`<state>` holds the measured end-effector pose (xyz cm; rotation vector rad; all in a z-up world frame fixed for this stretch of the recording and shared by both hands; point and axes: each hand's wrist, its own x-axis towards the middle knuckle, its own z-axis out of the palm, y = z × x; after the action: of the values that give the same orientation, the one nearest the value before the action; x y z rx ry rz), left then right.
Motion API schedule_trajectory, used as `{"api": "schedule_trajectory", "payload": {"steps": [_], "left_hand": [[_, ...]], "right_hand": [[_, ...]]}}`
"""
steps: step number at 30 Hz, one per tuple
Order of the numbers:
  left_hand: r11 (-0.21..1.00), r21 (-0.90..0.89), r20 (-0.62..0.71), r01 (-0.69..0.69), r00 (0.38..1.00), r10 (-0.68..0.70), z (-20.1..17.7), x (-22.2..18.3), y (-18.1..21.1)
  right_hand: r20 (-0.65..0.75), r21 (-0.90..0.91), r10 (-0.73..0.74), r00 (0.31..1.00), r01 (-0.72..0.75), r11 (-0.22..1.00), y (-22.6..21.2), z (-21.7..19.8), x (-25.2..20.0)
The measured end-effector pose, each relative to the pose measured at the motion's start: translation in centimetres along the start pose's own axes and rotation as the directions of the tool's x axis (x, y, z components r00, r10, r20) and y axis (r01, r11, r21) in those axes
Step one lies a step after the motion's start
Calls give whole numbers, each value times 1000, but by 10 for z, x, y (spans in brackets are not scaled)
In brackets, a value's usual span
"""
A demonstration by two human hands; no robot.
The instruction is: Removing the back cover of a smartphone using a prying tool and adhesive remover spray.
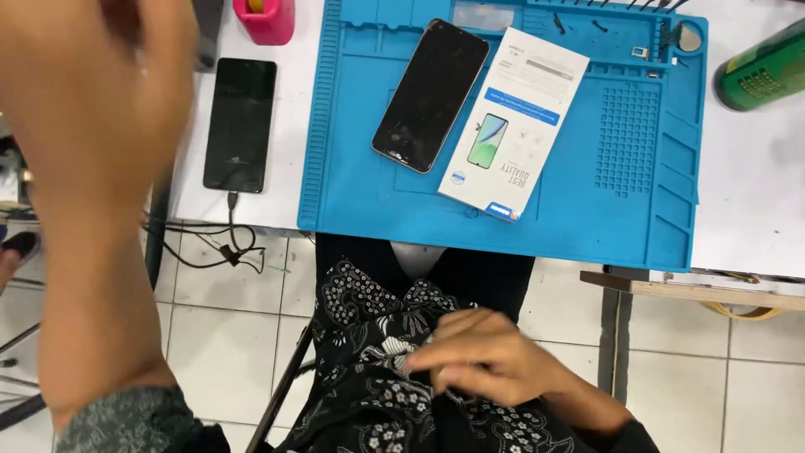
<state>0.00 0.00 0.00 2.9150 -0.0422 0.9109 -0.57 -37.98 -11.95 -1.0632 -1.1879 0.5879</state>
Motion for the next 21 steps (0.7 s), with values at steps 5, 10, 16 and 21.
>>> {"api": "schedule_trajectory", "payload": {"steps": [5,10,16,21], "left_hand": [[951,-260,44,166,986,-160,41,-111,89],[785,-460,45,416,894,-447,83,-75,103],[847,-527,-111,60,984,-139,121,23,120],[949,-225,229,221,959,-169,155,17,151]], "right_hand": [[-565,-242,218,796,-413,878,-11,-47,-46],[-881,-177,72,467,-466,867,5,-57,-28],[-797,-374,-144,586,-292,880,17,-85,28],[-793,-372,-41,608,-430,823,20,-94,43]]}}
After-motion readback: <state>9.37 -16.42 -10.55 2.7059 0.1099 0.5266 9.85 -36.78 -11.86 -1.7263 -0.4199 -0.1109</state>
